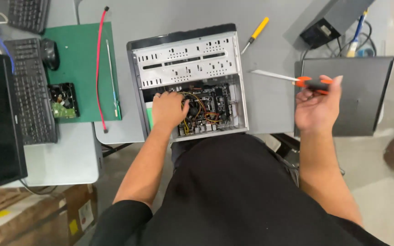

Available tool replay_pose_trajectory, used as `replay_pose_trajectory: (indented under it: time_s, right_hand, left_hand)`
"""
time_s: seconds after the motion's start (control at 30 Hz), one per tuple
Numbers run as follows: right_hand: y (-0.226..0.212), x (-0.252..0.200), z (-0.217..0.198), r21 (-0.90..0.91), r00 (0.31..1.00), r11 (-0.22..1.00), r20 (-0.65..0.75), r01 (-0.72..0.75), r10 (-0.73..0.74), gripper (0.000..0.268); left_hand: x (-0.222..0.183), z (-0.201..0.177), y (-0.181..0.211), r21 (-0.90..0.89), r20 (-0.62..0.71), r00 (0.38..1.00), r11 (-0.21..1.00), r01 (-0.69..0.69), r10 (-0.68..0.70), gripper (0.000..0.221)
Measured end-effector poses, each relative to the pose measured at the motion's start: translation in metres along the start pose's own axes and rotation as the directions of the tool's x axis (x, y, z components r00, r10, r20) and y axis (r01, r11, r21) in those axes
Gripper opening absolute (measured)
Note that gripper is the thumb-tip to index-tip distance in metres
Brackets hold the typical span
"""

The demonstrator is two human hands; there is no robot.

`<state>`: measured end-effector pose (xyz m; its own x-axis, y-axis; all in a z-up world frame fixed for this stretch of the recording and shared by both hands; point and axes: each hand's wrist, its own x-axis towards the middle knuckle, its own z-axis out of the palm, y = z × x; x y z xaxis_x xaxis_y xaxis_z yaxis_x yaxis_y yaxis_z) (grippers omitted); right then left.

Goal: Disconnecting internal power and data cables and removing components from a desktop computer case.

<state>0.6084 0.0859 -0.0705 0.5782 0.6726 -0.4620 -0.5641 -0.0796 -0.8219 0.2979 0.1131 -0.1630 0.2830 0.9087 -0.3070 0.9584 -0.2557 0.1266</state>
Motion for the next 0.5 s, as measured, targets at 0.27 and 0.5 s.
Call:
replay_pose_trajectory:
  time_s: [0.27,0.5]
  right_hand:
    - [0.12,0.092,-0.078,0.146,0.93,0.918,0.087,-0.367,0.358,0.025]
    - [0.189,0.123,-0.144,-0.806,0.97,0.55,0.244,0.218,-0.027,0.03]
  left_hand:
    - [-0.003,0.015,-0.004,-0.073,-0.136,0.99,0.997,0.037,-0.047,0.036]
    - [0.005,0.025,0.038,0.044,-0.166,0.944,0.959,-0.281,0.284,0.025]
